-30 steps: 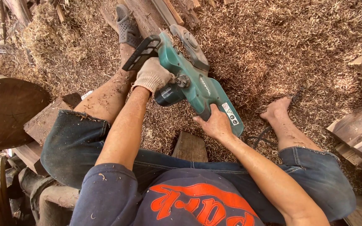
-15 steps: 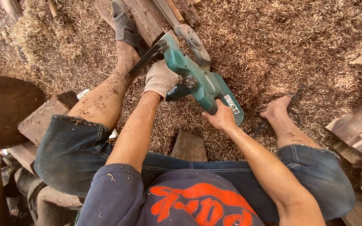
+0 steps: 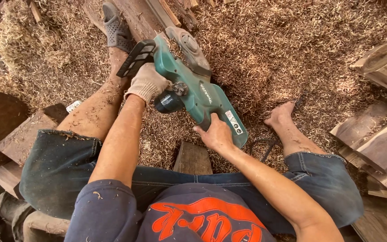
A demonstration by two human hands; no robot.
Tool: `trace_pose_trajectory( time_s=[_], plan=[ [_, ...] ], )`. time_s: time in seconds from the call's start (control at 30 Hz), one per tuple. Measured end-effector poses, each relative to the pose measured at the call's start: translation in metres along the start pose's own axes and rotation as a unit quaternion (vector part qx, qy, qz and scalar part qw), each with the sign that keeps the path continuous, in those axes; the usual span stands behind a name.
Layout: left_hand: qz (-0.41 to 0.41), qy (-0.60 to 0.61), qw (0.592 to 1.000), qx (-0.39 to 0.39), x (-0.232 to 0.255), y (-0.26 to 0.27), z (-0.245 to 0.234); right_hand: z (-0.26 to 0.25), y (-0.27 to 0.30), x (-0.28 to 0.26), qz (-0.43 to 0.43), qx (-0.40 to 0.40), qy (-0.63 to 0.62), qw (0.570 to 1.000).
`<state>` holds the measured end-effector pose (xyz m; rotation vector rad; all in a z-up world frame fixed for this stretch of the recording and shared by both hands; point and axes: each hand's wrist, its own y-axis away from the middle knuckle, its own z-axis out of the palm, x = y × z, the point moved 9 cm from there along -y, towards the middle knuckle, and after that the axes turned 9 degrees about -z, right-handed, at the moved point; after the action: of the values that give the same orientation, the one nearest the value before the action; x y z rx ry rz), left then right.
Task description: Sawing a piece of wood log using a handheld chainsaw.
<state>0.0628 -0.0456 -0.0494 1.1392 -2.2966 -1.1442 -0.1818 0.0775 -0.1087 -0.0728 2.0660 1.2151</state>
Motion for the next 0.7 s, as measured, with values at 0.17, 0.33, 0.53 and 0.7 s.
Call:
trace_pose_trajectory(
  time_s=[0.17,0.33,0.53,0.7],
  plan=[
    [0.026,-0.047,0.999,0.003,0.002,-0.006,-0.003,-0.006,0.011,-0.018,-0.019,0.001,0.014,1.0],
    [0.012,-0.028,1.0,0.007,-0.006,-0.015,0.007,-0.002,0.002,-0.007,-0.02,-0.001,0.011,1.0],
    [-0.01,-0.002,1.0,-0.006,0.009,0.007,0.015,0.005,-0.022,0.034,0.003,-0.01,0.018,1.0],
    [0.022,-0.048,0.998,0.019,0.019,-0.004,0.026,0.007,-0.047,0.062,0.006,-0.006,0.007,1.0]
  ],
)
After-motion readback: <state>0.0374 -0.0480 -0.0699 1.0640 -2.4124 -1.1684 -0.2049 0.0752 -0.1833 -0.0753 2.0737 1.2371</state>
